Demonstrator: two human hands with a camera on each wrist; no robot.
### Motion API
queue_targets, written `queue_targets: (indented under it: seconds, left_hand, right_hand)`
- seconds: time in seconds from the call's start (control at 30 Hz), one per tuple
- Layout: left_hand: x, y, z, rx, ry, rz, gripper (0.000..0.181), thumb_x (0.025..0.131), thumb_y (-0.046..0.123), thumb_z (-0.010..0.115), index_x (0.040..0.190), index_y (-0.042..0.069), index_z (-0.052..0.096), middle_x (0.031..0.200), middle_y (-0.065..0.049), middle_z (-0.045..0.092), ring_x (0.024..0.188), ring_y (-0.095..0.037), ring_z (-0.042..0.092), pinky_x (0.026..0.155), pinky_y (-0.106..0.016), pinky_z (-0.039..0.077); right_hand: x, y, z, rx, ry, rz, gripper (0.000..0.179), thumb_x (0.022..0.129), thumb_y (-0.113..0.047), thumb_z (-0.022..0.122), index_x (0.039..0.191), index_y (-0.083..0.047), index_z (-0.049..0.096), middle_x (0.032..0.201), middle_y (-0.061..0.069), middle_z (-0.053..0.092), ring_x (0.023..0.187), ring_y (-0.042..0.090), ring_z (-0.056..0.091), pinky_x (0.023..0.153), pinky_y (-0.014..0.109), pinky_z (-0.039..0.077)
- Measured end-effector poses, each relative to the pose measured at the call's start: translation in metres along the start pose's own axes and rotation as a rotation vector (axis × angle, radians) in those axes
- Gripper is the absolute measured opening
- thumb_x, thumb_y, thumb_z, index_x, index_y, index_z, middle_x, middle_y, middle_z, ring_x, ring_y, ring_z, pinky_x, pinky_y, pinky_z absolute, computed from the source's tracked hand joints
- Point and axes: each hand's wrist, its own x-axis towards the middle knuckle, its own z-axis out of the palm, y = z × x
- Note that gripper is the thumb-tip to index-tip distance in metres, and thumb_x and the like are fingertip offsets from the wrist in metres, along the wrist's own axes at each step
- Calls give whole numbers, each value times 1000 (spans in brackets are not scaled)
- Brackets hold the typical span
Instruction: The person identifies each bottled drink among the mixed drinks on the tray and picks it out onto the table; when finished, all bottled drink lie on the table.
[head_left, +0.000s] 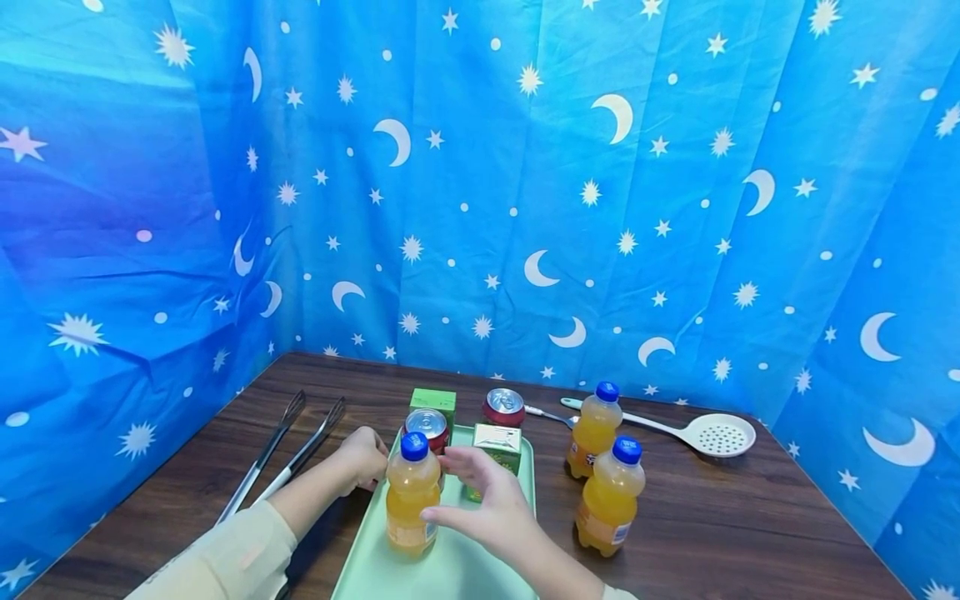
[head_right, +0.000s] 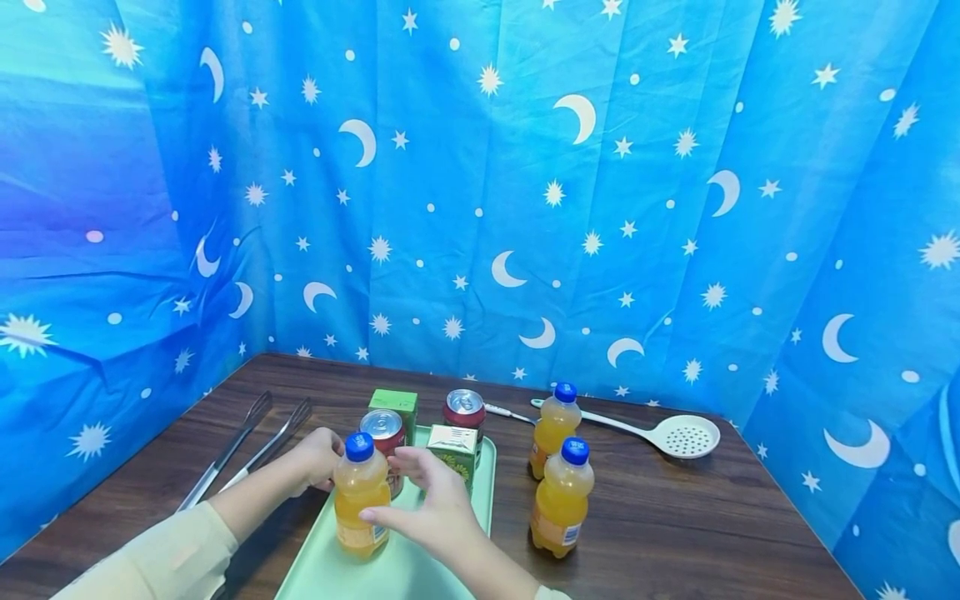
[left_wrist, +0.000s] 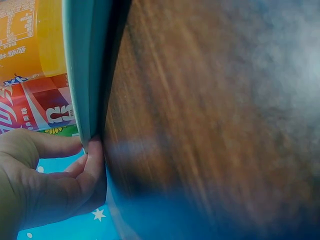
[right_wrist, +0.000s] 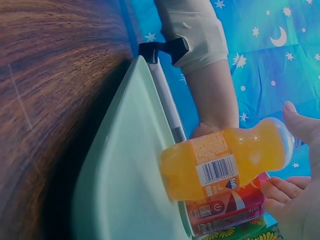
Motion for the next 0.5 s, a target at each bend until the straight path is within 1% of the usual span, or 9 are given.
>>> queue_targets:
  seconds: [0.27, 0.5]
  left_hand:
    - [-1, 0, -2, 4, 1, 13, 21, 70, -17, 55, 88, -6, 53, 87, -15, 53, 71, -26, 56, 51, -32, 53]
    - [0, -2, 0, -15, 0, 24, 21, 69, -17, 54, 86, -5, 53, 86, -15, 52, 70, -26, 56, 50, -32, 53]
  right_hand:
    - [6, 0, 9, -75, 26, -16, 61, 72, -34, 80, 123, -12, 55, 117, 0, 62, 110, 19, 56, 93, 47, 44]
    - [11, 0, 16, -98, 21, -3, 61, 71, -36, 81, 123, -14, 55, 112, -4, 62, 105, 17, 57, 90, 45, 47]
